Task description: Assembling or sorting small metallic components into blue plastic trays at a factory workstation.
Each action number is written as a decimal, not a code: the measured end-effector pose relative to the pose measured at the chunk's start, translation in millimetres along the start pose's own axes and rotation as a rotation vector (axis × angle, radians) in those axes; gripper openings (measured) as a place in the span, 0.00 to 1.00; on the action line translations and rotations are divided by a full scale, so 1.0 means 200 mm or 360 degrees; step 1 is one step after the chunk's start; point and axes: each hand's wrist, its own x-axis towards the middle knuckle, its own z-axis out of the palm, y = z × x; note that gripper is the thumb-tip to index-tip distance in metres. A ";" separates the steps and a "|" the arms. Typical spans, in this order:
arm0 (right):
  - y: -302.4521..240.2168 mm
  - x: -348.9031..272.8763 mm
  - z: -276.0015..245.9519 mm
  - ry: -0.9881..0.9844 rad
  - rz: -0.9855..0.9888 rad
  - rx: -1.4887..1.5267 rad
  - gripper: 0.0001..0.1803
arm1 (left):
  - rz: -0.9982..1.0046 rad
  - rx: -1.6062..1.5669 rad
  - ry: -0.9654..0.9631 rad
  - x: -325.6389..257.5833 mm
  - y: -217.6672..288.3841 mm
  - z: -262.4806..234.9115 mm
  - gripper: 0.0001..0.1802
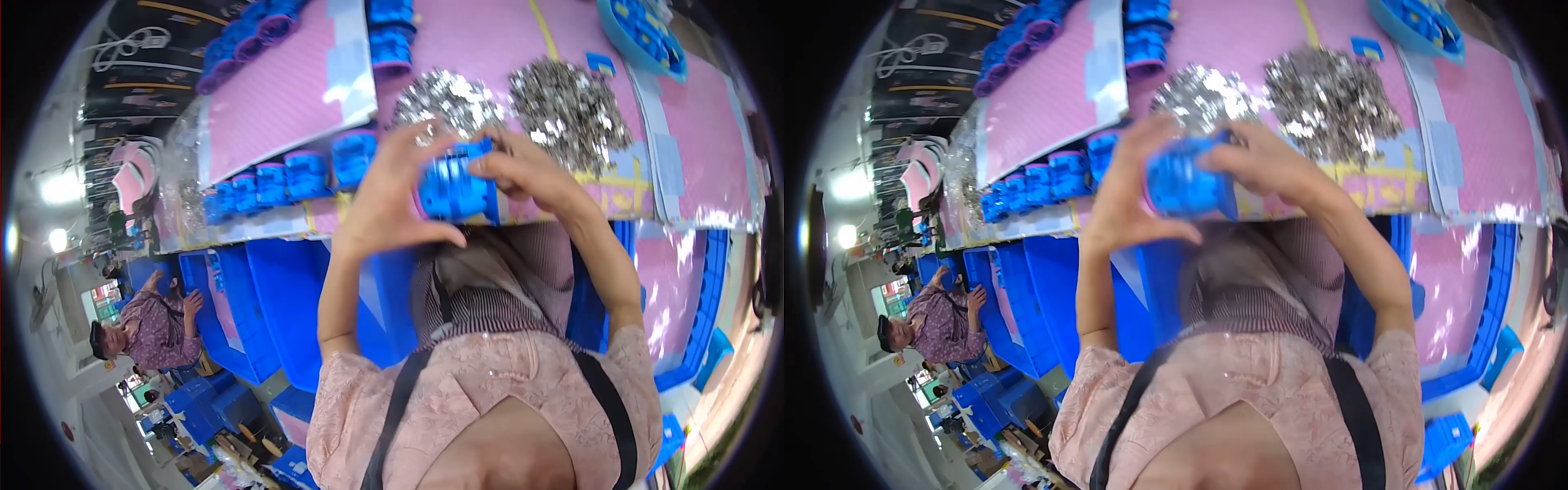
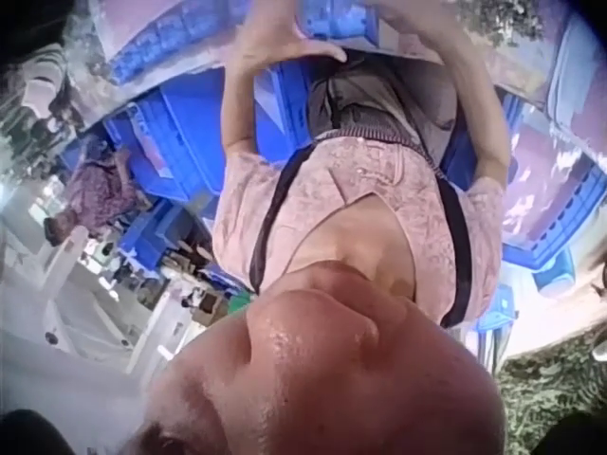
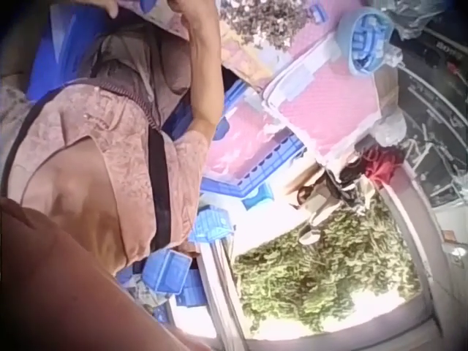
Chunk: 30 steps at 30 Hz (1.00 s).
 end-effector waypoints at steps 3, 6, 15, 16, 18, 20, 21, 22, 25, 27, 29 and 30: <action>0.02 0.08 -0.04 -0.0183 0.0038 -0.0019 0.19 | 0.0034 0.0262 -0.0268 0.07 0.08 -0.04 0.49; -0.04 0.14 0.00 0.0080 -0.0090 0.0185 0.24 | -0.0082 0.0196 0.0046 0.13 -0.04 -0.07 0.47; 0.06 0.23 0.03 0.0115 -0.0582 -0.0333 0.12 | -0.0733 0.1691 0.0911 0.80 -1.14 -0.34 0.41; 0.09 0.22 0.03 0.0124 -0.0594 -0.0335 0.12 | -0.0719 0.1690 0.0920 0.85 -1.22 -0.36 0.41; 0.15 0.16 0.00 0.0132 -0.0567 -0.0431 0.12 | -0.0692 0.1941 0.0895 0.92 -1.28 -0.32 0.42; 0.17 0.09 -0.04 0.0270 -0.0534 -0.0430 0.12 | -0.0775 0.1980 0.0716 1.02 -1.31 -0.25 0.37; 0.20 0.03 -0.07 0.0383 -0.0510 -0.0426 0.12 | -0.0861 0.1932 0.0516 1.05 -1.32 -0.24 0.30; 0.23 -0.02 -0.09 0.0488 -0.0519 -0.0458 0.12 | -0.0936 0.1961 0.0457 1.06 -1.36 -0.22 0.26; 0.11 -0.18 -0.21 0.0839 -0.0591 -0.0659 0.12 | -0.1008 0.2522 0.0592 0.94 -1.36 -0.30 0.43; 0.19 -0.37 -0.37 0.1568 -0.0976 -0.0698 0.10 | -0.0643 0.2429 0.0854 0.92 -1.40 -0.29 0.49; 0.29 -0.67 -0.59 0.2336 -0.0935 -0.0686 0.08 | -0.0517 0.2034 0.0792 0.90 -1.14 -0.27 0.46; 0.37 -0.80 -0.68 0.2639 -0.0887 -0.0634 0.11 | -0.0327 0.1782 0.0766 0.81 -1.03 -0.28 0.41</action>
